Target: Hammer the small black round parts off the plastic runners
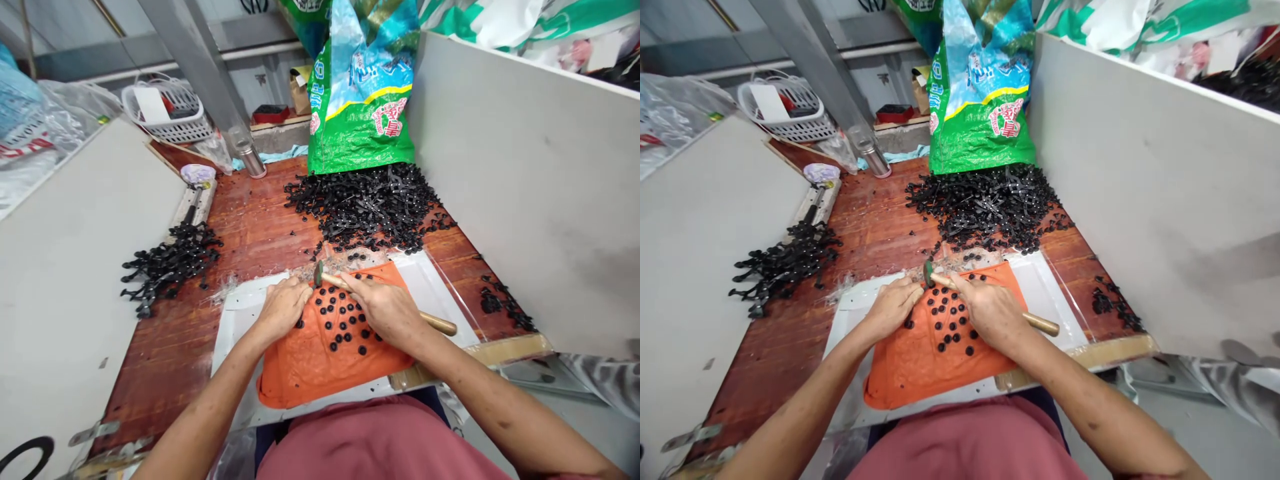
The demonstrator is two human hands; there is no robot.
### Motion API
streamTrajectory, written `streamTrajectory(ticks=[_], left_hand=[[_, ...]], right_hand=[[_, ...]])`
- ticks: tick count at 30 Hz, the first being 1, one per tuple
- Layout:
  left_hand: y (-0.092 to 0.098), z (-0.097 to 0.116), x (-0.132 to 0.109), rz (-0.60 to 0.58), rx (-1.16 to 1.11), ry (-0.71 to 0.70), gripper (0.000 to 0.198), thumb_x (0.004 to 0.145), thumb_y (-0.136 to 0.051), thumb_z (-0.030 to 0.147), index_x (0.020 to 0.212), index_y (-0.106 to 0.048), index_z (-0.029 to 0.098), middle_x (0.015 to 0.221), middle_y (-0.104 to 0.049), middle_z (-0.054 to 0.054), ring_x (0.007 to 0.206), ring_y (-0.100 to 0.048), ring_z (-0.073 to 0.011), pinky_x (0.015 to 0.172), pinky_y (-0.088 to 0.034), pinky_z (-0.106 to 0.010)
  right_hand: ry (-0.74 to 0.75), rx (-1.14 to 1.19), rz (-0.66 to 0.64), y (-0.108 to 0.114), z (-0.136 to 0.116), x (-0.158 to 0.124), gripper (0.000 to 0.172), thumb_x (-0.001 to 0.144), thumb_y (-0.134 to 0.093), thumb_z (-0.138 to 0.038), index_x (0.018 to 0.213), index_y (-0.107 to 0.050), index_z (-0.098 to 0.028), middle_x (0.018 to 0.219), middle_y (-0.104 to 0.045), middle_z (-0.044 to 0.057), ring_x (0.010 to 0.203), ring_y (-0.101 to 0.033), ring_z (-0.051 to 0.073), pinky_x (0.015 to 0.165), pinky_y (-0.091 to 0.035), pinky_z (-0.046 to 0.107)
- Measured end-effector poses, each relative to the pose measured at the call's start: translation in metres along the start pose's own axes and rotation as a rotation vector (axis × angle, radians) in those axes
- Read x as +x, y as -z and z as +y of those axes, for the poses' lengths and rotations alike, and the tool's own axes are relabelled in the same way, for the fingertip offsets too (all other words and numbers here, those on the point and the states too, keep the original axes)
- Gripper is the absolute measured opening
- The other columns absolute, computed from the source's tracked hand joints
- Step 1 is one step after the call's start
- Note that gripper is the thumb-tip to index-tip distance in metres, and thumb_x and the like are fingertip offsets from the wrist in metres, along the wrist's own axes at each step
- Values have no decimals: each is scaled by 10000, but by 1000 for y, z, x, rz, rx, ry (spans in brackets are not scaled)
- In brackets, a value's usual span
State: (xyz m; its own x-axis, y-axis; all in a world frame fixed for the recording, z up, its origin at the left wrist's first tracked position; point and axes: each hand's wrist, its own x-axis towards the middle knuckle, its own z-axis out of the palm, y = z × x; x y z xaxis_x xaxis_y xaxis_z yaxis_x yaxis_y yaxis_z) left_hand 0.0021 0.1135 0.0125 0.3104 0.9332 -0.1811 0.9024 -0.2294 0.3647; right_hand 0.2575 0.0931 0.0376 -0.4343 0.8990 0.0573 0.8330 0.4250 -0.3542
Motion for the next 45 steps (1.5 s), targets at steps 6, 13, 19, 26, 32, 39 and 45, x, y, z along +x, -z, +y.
streamTrajectory(ticks=[6,13,19,26,32,39,45], left_hand=[[-2,2,-1,-8,9,14,399,1036,-331,354,782,-608,221,941,-604,-49,935,-569,-244,796,-357,-359],[3,2,-3,44,-82,-9,360,1011,-374,331,734,-570,213,883,-578,-54,905,-547,-235,823,-389,-357],[23,32,-25,129,-334,-138,237,988,-433,309,770,-464,222,843,-511,-18,855,-504,-202,808,-415,-337],[14,49,-53,276,-569,-100,370,892,-631,310,1238,-523,238,1197,-557,-70,1099,-558,-226,980,-474,-388],[-6,40,-72,357,-894,271,416,944,-540,467,1275,-542,214,1153,-659,-88,1067,-652,-236,976,-509,-405],[-14,75,-79,288,-1118,295,427,947,-497,532,1209,-586,207,971,-668,-33,855,-623,-180,792,-509,-292],[-4,34,-71,339,-888,301,293,944,-500,470,1082,-570,220,772,-539,31,659,-518,-127,629,-429,-239]], right_hand=[[-18,-19,8,0,-3,2,507,1053,-390,-246,1558,-422,-248,1060,-751,84,898,-695,217,785,-509,302],[-39,195,56,8,-8,14,451,1042,-415,-269,1484,-497,-232,1042,-755,76,883,-688,220,781,-482,310],[-29,669,70,17,-18,22,184,980,-531,-308,1083,-653,-217,862,-655,-13,749,-571,156,699,-412,258],[-202,1141,-64,-6,-26,15,201,885,-618,-382,815,-565,-202,626,-441,-78,557,-396,100,534,-307,225],[-316,1182,28,-3,-30,-6,169,798,-669,-339,806,-581,-196,647,-476,-72,543,-385,92,531,-327,229],[-282,1212,11,-7,-51,-25,120,790,-681,-300,806,-623,-196,774,-642,-17,728,-574,146,702,-447,257],[-244,999,-14,3,-32,-48,143,914,-586,-331,958,-648,-209,863,-633,-17,780,-562,152,728,-429,256]])
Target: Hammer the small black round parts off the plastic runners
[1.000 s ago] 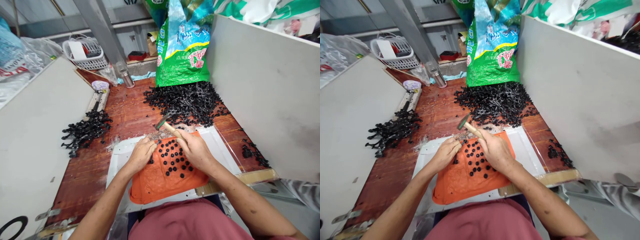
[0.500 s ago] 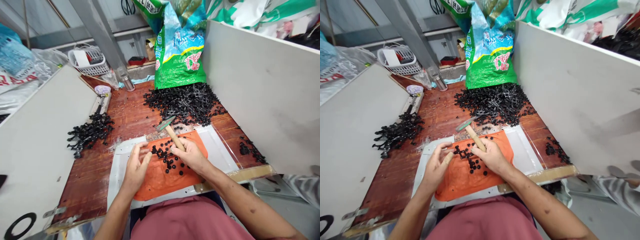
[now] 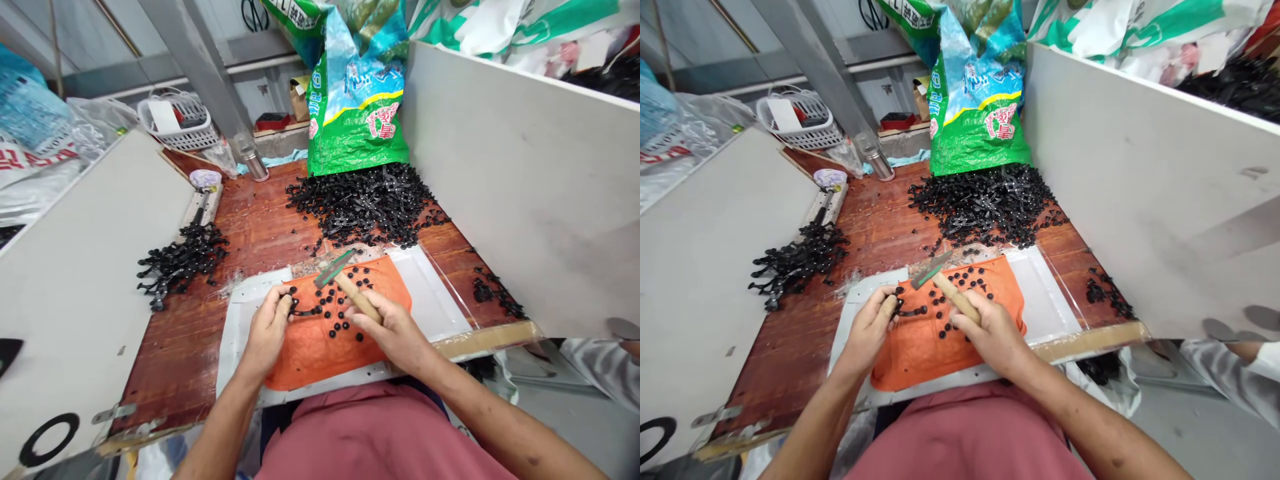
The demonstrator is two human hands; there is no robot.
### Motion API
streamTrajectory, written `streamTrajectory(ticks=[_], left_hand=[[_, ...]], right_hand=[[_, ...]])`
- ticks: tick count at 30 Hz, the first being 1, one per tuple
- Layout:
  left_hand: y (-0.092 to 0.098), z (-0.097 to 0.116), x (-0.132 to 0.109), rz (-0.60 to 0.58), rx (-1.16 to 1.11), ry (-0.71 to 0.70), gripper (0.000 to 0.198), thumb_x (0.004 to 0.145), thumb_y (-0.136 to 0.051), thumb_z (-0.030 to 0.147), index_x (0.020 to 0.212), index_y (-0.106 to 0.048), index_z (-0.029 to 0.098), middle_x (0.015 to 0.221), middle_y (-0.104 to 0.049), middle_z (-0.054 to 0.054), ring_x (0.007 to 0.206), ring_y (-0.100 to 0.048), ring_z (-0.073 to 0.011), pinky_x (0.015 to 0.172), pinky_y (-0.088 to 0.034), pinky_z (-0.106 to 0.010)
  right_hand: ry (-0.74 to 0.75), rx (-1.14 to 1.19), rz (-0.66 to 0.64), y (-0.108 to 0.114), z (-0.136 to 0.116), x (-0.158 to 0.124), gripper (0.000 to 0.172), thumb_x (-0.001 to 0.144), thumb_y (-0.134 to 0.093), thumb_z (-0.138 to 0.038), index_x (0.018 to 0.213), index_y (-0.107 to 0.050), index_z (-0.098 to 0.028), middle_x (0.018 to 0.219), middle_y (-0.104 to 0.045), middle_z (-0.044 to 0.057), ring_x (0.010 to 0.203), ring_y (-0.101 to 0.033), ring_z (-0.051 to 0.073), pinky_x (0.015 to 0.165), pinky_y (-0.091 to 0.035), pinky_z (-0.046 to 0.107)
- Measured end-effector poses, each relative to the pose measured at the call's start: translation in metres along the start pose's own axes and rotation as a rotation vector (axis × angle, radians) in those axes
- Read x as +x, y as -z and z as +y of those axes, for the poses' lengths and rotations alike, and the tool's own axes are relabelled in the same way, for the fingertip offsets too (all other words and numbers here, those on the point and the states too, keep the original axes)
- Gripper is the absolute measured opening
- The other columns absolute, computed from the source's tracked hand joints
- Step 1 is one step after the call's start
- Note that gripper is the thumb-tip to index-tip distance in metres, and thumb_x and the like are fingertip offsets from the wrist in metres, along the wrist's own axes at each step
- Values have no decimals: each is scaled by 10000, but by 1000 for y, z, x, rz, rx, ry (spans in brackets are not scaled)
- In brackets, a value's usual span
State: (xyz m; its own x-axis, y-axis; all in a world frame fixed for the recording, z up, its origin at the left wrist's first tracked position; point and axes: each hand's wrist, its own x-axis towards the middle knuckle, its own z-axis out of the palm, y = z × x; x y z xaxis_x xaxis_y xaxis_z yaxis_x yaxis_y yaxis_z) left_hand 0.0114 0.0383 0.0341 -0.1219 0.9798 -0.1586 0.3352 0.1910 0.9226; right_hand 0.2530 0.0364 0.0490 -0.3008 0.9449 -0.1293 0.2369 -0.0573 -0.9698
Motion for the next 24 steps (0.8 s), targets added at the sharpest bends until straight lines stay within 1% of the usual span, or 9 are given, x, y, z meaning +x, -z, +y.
streamTrajectory(ticks=[2,4,7,10,13,17,21,24], left_hand=[[8,-8,10,-48,86,-17,253,939,-496,437,1069,-545,225,734,-531,42,634,-522,-129,610,-417,-238],[8,-12,17,-115,124,-14,232,937,-478,417,1063,-520,227,685,-517,55,586,-504,-126,573,-395,-234],[-1,-13,25,-204,110,18,194,932,-444,404,1006,-483,230,611,-477,80,498,-438,-113,516,-361,-225],[-9,-10,31,-260,87,55,176,913,-436,408,940,-456,236,558,-446,95,445,-384,-106,472,-330,-220],[-12,-9,37,-283,106,59,181,906,-434,420,900,-453,240,541,-430,98,433,-379,-104,454,-320,-215],[-14,-11,43,-294,164,50,188,903,-424,424,877,-459,241,554,-438,93,433,-390,-103,457,-330,-215],[-15,-12,46,-305,247,14,173,905,-421,394,857,-469,234,549,-448,85,449,-401,-109,486,-321,-221],[-12,-13,46,-318,279,-26,164,913,-432,378,860,-482,230,547,-453,81,477,-415,-118,523,-320,-233]], right_hand=[[9,-103,71,14,14,-5,147,932,-577,-354,923,-615,-213,792,-568,-37,737,-520,147,695,-404,252],[-17,-167,121,27,30,-11,156,935,-574,-367,924,-603,-213,764,-528,-43,719,-495,150,677,-389,256],[-57,-178,170,38,52,-20,192,945,-556,-388,974,-613,-208,781,-549,-32,751,-513,167,708,-400,270],[-93,-140,193,43,64,-28,253,953,-547,-415,1070,-623,-203,820,-593,-19,785,-546,181,736,-420,279],[-115,-146,197,45,70,-32,292,955,-541,-423,1125,-626,-202,805,-596,-23,770,-555,180,725,-427,275],[-106,-219,189,46,75,-32,272,959,-526,-415,1082,-649,-206,790,-598,-29,758,-557,175,711,-434,260],[-84,-288,191,44,75,-30,291,963,-529,-406,1129,-661,-207,857,-668,-16,796,-598,183,735,-458,259],[-71,-350,178,44,68,-29,321,978,-515,-404,1181,-668,-207,900,-712,2,811,-639,195,741,-477,271]])
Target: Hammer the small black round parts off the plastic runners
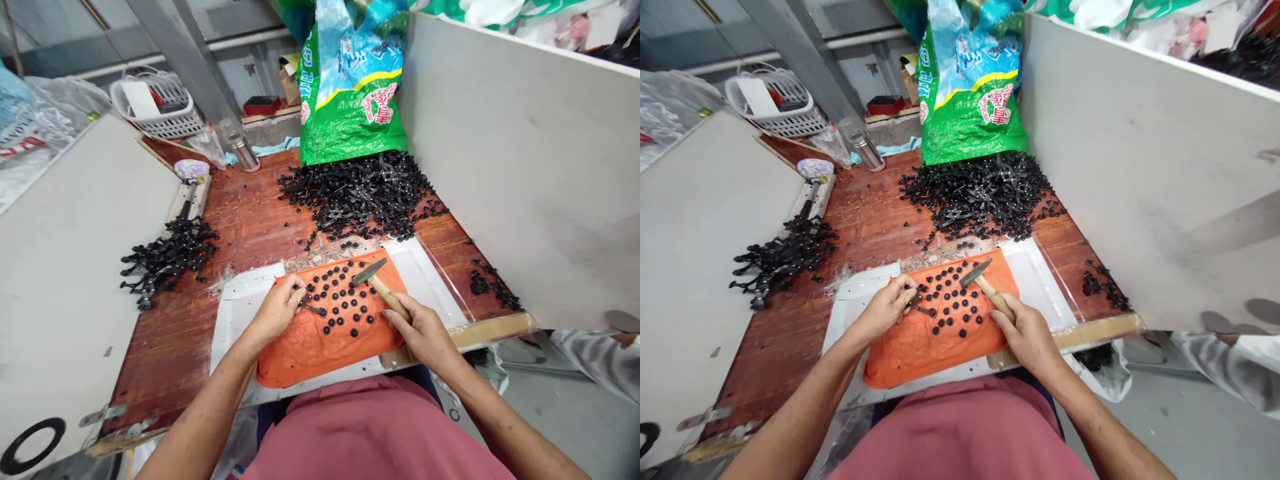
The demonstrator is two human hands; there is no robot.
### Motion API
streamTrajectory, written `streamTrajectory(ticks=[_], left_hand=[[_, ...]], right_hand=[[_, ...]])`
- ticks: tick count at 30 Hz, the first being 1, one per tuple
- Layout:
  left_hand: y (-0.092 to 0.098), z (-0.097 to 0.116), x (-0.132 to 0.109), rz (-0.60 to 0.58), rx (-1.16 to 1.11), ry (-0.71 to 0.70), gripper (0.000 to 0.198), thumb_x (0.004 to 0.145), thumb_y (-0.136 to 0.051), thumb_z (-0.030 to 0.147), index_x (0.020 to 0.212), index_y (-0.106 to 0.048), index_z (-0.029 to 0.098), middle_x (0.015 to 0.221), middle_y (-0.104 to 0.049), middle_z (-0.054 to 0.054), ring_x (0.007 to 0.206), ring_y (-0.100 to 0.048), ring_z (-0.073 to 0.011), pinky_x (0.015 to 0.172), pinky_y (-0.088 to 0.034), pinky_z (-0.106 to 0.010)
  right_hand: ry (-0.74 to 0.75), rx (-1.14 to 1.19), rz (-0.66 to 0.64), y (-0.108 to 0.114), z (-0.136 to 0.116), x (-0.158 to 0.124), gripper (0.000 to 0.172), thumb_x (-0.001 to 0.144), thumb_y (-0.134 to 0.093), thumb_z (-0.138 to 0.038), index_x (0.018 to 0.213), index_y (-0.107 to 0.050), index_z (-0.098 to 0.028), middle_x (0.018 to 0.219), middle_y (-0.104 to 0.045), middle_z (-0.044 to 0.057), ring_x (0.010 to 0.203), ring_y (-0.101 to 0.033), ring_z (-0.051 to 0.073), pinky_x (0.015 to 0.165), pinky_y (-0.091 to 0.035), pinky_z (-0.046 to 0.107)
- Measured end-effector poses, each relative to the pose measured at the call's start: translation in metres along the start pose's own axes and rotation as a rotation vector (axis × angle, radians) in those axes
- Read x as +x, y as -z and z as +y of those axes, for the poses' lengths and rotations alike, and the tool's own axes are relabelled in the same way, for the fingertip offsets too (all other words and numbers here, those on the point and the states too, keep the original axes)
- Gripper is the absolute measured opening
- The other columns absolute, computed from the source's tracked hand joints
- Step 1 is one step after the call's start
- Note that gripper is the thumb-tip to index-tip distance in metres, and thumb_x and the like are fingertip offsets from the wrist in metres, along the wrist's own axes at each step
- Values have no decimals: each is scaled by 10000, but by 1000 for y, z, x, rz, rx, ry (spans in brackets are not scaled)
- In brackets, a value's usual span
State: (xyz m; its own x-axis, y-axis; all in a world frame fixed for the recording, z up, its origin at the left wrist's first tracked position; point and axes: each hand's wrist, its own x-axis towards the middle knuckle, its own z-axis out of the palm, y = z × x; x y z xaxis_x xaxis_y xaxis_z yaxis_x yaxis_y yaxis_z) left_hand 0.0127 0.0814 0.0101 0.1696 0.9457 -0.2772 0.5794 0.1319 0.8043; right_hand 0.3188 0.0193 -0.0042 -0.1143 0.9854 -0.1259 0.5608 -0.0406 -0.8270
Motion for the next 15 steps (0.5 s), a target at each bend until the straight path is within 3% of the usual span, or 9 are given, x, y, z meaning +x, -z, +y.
streamTrajectory(ticks=[4,9,15], left_hand=[[3,-1,-1,-25,14,-32,134,899,-460,361,886,-492,231,550,-468,77,525,-444,-140,567,-337,-253],[5,5,-1,-28,35,-6,124,878,-488,344,898,-509,224,556,-501,68,557,-465,-151,594,-348,-264],[5,8,1,-22,-25,28,107,872,-483,308,923,-511,217,555,-458,81,535,-426,-137,567,-328,-252]], right_hand=[[56,-155,-38,4,-17,5,373,1024,-450,-395,1302,-647,-243,972,-764,27,823,-701,218,746,-508,304],[184,-349,-52,5,-44,19,439,1035,-439,-305,1462,-539,-304,1285,-721,55,1030,-721,244,853,-551,354],[333,-433,-52,-7,-73,33,496,1063,-378,-249,1554,-435,-286,1259,-713,78,1047,-700,218,908,-538,335]])
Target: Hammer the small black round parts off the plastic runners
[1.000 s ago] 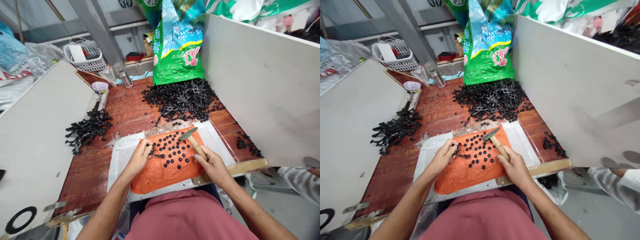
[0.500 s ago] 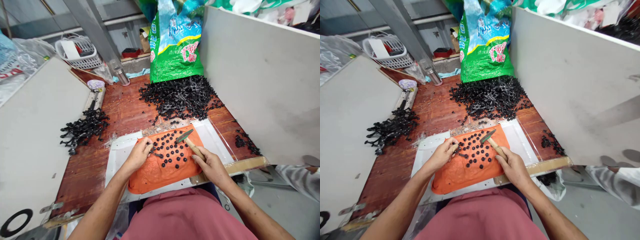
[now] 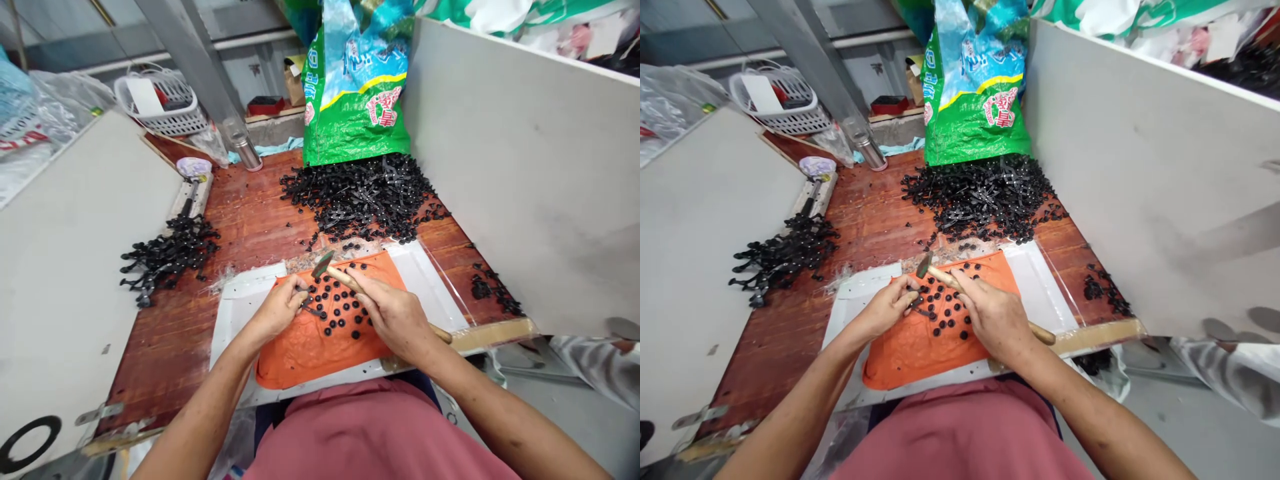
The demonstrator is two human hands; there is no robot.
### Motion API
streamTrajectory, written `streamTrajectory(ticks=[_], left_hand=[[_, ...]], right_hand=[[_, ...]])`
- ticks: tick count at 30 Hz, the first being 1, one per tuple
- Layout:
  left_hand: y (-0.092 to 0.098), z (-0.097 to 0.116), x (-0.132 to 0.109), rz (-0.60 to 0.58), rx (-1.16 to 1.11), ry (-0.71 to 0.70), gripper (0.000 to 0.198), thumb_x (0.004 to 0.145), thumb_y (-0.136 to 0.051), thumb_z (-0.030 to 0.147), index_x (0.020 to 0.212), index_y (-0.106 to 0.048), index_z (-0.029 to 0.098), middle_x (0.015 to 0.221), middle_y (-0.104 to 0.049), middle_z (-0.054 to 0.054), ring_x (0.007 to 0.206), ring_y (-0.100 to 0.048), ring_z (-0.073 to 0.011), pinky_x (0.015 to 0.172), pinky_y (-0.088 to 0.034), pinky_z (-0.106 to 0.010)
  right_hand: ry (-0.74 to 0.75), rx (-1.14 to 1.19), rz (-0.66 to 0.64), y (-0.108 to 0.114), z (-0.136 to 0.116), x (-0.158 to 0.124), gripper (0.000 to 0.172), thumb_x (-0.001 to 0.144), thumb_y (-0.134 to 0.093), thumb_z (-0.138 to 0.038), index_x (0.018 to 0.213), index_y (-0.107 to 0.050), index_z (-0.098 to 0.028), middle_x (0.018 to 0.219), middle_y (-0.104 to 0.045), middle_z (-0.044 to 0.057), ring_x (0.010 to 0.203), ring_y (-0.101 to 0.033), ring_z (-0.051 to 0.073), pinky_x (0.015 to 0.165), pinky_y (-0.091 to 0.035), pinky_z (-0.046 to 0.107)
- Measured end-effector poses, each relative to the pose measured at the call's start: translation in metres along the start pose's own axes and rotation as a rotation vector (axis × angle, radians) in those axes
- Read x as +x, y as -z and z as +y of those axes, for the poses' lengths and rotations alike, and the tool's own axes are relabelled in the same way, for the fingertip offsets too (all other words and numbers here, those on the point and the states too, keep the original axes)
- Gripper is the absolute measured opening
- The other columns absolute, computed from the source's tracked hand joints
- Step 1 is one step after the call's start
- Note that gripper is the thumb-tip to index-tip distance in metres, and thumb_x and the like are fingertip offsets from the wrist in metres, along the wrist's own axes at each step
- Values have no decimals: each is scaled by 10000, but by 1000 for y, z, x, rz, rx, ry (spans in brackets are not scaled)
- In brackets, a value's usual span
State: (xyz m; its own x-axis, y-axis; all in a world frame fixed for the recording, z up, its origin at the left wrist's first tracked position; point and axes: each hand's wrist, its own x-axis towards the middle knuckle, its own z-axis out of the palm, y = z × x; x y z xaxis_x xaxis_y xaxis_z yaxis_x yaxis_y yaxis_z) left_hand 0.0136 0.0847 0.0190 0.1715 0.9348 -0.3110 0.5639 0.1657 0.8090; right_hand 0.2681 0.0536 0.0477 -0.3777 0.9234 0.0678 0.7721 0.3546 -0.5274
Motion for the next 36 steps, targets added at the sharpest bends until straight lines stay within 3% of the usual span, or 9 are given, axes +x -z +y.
streamTrajectory(ticks=[4,8,12,16,19,23,27,31,36], left_hand=[[0,-3,1,5,14,-21,95,863,-502,294,909,-521,212,558,-468,80,533,-425,-134,570,-334,-258],[0,-6,0,27,16,-51,118,878,-497,300,938,-543,210,555,-465,79,537,-433,-140,567,-328,-263],[-1,-6,0,21,27,-54,120,885,-495,302,938,-549,209,566,-479,74,546,-459,-146,580,-342,-271],[-2,-7,1,33,25,-56,103,885,-506,294,928,-551,212,579,-490,70,556,-473,-149,596,-349,-274],[-2,-8,1,6,36,-43,108,891,-497,293,933,-553,211,577,-478,70,549,-462,-150,600,-338,-276],[-2,-9,2,21,45,-42,96,896,-498,300,918,-536,214,597,-489,67,552,-452,-148,607,-330,-278],[-3,-12,3,11,64,-41,92,901,-489,294,918,-529,213,576,-471,72,546,-444,-151,605,-325,-278],[-3,-13,4,10,65,-30,95,902,-496,302,928,-525,216,582,-474,70,551,-461,-158,605,-327,-281],[-5,-11,5,46,76,-36,69,879,-516,287,887,-522,219,579,-489,64,557,-475,-160,615,-344,-283]], right_hand=[[22,-181,-102,-11,-3,7,499,1046,-417,-235,1541,-450,-290,1061,-748,69,866,-710,214,759,-531,305],[37,-195,-50,-12,-4,8,523,1057,-362,-225,1577,-383,-274,1085,-739,80,908,-695,214,755,-510,294],[26,-305,-139,-8,-6,9,534,1030,-386,-189,1551,-420,-303,956,-733,51,758,-682,201,650,-470,284],[18,-292,-112,-9,-7,11,574,1034,-368,-181,1599,-333,-274,1060,-729,76,859,-685,209,712,-469,289],[16,-348,-188,-9,-8,12,602,994,-408,-132,1570,-391,-302,976,-731,55,757,-678,201,651,-437,289],[36,-323,-129,-8,-9,13,583,1020,-392,-177,1589,-349,-299,1021,-729,61,838,-684,208,670,-441,290],[39,-381,-188,-6,-9,14,615,966,-425,-120,1556,-404,-294,935,-729,49,724,-670,206,604,-414,296],[47,-339,-139,-9,-8,14,576,1006,-415,-181,1568,-378,-300,1016,-740,58,784,-680,202,641,-439,282],[37,-274,-153,-11,-8,16,514,1027,-435,-239,1540,-442,-276,977,-763,64,785,-694,208,649,-469,277]])
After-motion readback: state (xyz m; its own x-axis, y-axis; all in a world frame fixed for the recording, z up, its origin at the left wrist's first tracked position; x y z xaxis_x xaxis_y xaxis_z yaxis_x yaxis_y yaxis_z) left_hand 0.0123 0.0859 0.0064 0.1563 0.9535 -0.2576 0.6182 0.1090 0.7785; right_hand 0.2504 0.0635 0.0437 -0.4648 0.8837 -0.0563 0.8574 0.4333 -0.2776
